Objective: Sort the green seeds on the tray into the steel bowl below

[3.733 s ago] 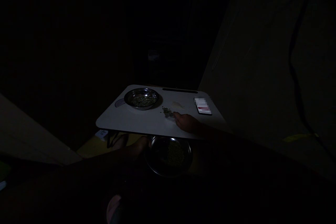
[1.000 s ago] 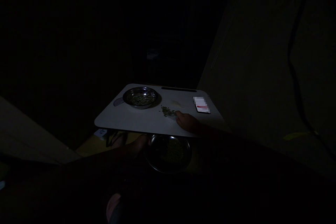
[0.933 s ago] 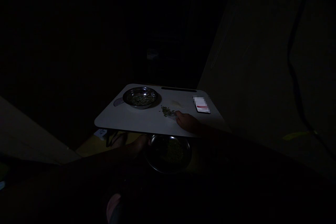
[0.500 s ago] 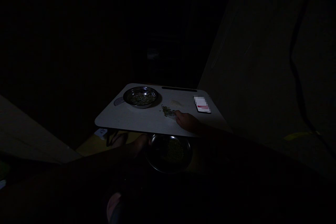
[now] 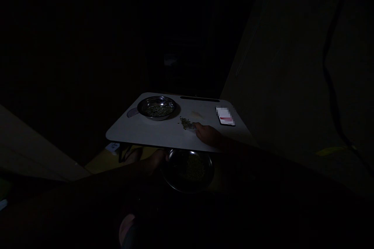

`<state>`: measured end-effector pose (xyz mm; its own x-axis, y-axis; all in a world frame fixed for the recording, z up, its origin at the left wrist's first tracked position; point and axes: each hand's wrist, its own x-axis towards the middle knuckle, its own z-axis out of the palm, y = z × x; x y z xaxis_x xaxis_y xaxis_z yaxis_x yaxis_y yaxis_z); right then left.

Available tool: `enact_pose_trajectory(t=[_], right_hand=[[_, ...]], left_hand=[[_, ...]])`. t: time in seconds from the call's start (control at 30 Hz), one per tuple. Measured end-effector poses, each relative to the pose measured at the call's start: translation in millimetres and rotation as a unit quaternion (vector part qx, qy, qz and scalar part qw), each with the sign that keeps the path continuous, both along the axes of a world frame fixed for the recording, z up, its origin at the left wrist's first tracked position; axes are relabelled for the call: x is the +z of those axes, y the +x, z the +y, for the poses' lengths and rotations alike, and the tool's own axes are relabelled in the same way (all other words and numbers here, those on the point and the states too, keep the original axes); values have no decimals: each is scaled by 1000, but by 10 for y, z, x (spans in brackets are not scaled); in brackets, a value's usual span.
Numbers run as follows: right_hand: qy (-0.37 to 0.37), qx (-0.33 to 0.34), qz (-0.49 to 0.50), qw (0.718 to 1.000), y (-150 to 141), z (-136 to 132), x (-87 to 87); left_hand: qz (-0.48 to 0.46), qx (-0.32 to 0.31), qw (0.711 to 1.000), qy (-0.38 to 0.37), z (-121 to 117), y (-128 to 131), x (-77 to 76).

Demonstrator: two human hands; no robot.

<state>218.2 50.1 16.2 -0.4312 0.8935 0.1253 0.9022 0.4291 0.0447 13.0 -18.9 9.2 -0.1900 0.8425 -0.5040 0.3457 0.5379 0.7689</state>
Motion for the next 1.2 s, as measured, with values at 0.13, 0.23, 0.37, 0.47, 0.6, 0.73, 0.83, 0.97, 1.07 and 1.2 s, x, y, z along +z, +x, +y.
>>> enact_pose_trajectory(t=[0.13, 0.23, 0.37, 0.47, 0.6, 0.73, 0.83, 0.97, 1.07, 1.2], right_hand=[[-10, -8, -4, 1000, -12, 8, 5], [-16, -12, -10, 1000, -25, 12, 12], [-16, -17, -20, 1000, -53, 13, 27], [-8, -16, -19, 1000, -81, 13, 36], [-3, -7, -17, 1000, -93, 19, 27], [6, -2, -2, 1000, -66, 26, 0], [1, -8, -3, 1000, -59, 20, -1], [-12, -18, -7, 1000, -91, 14, 28], [-30, -26, -9, 999, -122, 31, 51], [-43, -35, -13, 998, -153, 69, 67]], left_hand=[[-32, 9, 999, -33, -27, 10, 31], [-9, 35, 999, -30, -53, 24, 80], [-10, 24, 999, -23, -70, 26, 135], [-34, 14, 999, -34, -75, 26, 152], [-59, 30, 997, -37, -76, 24, 120], [-106, -1, 993, -58, -74, 27, 89], [-70, 18, 996, -51, -84, 38, 133], [-31, 30, 998, -41, -103, 42, 201], [-38, 23, 998, -43, -106, 23, 183], [8, 45, 999, -25, -120, -23, 122]])
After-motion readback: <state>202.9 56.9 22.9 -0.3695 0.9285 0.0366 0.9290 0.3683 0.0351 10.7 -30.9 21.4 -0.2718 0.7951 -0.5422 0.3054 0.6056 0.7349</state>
